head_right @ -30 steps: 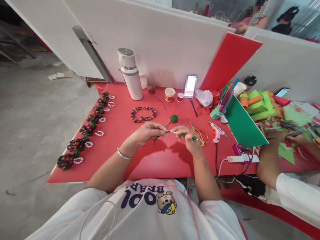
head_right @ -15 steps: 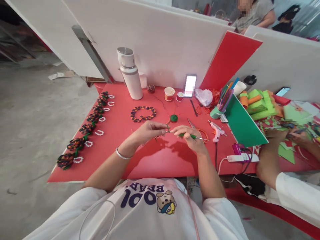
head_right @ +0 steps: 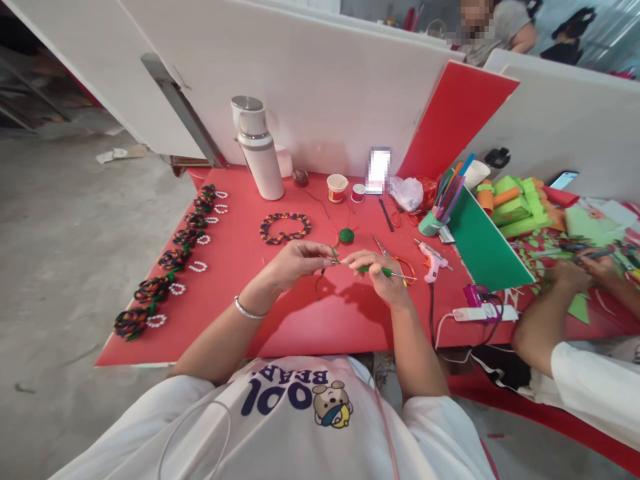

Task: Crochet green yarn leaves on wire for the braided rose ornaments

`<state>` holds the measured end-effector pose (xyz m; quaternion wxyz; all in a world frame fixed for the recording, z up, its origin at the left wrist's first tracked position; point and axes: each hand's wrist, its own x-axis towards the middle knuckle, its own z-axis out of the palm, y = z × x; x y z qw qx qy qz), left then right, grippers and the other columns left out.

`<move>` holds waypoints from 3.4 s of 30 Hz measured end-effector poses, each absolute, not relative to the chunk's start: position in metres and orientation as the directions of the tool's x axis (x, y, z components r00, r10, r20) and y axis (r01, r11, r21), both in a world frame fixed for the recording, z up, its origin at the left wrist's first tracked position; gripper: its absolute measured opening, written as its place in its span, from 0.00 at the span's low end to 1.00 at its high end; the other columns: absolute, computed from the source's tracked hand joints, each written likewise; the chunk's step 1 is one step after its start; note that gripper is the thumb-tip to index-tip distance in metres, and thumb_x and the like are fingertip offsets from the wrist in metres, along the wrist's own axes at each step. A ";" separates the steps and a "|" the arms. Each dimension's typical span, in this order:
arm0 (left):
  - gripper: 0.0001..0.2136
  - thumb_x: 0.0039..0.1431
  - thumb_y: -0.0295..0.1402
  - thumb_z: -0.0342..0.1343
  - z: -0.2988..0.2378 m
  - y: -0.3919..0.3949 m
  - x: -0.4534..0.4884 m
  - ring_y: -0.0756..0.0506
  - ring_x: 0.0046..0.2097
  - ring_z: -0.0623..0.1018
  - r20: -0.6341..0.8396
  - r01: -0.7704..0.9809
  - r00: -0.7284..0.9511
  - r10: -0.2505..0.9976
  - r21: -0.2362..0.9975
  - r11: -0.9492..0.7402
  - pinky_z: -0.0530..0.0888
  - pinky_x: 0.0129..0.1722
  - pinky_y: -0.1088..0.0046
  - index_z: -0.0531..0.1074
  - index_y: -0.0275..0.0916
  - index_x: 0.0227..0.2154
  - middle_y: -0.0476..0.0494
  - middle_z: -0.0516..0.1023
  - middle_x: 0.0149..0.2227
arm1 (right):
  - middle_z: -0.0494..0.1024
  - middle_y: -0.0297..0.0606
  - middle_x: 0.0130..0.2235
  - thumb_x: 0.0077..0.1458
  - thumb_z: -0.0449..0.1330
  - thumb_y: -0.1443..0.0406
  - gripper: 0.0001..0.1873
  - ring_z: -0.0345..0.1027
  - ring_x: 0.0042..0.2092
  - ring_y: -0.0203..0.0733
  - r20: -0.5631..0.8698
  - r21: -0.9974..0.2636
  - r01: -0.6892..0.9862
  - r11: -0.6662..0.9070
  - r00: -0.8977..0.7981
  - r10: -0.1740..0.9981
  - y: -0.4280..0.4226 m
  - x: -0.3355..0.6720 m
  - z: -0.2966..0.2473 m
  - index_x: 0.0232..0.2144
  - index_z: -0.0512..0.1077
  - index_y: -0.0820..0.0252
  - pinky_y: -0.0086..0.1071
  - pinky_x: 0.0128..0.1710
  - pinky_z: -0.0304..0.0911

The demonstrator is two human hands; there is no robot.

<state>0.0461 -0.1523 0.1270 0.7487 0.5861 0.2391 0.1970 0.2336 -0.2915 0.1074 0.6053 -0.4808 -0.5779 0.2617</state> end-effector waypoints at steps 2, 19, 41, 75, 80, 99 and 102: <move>0.16 0.42 0.38 0.72 0.128 -0.152 0.045 0.54 0.24 0.67 -0.141 -0.004 0.803 0.579 0.970 0.241 0.64 0.25 0.76 0.83 0.34 0.33 0.47 0.78 0.26 | 0.85 0.43 0.44 0.64 0.53 0.43 0.27 0.73 0.31 0.38 0.446 -0.885 0.238 0.399 0.190 0.875 -0.292 0.234 0.107 0.37 0.82 0.53 0.36 0.32 0.70; 0.15 0.43 0.36 0.72 0.129 -0.154 0.044 0.53 0.27 0.70 -0.109 -0.008 0.781 0.615 0.983 0.184 0.65 0.27 0.75 0.83 0.32 0.34 0.46 0.79 0.27 | 0.85 0.43 0.45 0.66 0.52 0.44 0.26 0.74 0.33 0.39 0.428 -0.892 0.256 0.373 0.211 0.879 -0.294 0.232 0.109 0.37 0.81 0.53 0.37 0.34 0.71; 0.16 0.40 0.36 0.73 0.128 -0.156 0.047 0.52 0.28 0.70 -0.129 -0.032 0.780 0.612 0.969 0.244 0.66 0.29 0.74 0.83 0.32 0.34 0.46 0.79 0.27 | 0.85 0.41 0.43 0.63 0.53 0.41 0.27 0.69 0.29 0.39 0.387 -0.922 0.172 0.348 0.337 0.858 -0.287 0.228 0.094 0.33 0.80 0.53 0.38 0.31 0.68; 0.17 0.40 0.33 0.71 0.121 -0.155 0.047 0.53 0.28 0.70 -0.136 -0.012 0.761 0.635 0.975 0.223 0.66 0.28 0.76 0.84 0.31 0.36 0.45 0.80 0.27 | 0.85 0.42 0.45 0.66 0.52 0.44 0.26 0.76 0.36 0.41 0.450 -0.878 0.286 0.384 0.222 0.865 -0.294 0.231 0.096 0.38 0.82 0.52 0.35 0.31 0.71; 0.16 0.41 0.34 0.70 0.117 -0.155 0.049 0.51 0.29 0.72 -0.091 -0.004 0.733 0.675 0.990 0.138 0.67 0.29 0.75 0.84 0.32 0.35 0.45 0.80 0.27 | 0.84 0.43 0.46 0.66 0.51 0.44 0.26 0.78 0.43 0.44 0.451 -0.856 0.376 0.354 0.209 0.868 -0.298 0.225 0.102 0.39 0.82 0.51 0.34 0.33 0.73; 0.20 0.36 0.35 0.74 0.121 -0.172 0.058 0.54 0.25 0.68 -0.099 -0.221 0.585 0.805 0.936 0.275 0.65 0.27 0.76 0.83 0.31 0.34 0.50 0.75 0.23 | 0.83 0.47 0.49 0.71 0.50 0.55 0.18 0.79 0.49 0.46 0.794 -0.427 0.813 0.397 0.127 0.594 -0.291 0.184 0.096 0.48 0.76 0.54 0.40 0.47 0.74; 0.21 0.35 0.35 0.75 0.121 -0.180 0.062 0.55 0.24 0.66 -0.115 -0.266 0.547 0.829 0.915 0.302 0.62 0.25 0.77 0.82 0.31 0.35 0.50 0.75 0.23 | 0.82 0.48 0.50 0.70 0.51 0.53 0.19 0.79 0.48 0.47 0.847 -0.336 0.883 0.328 0.131 0.516 -0.285 0.177 0.085 0.51 0.75 0.54 0.41 0.47 0.74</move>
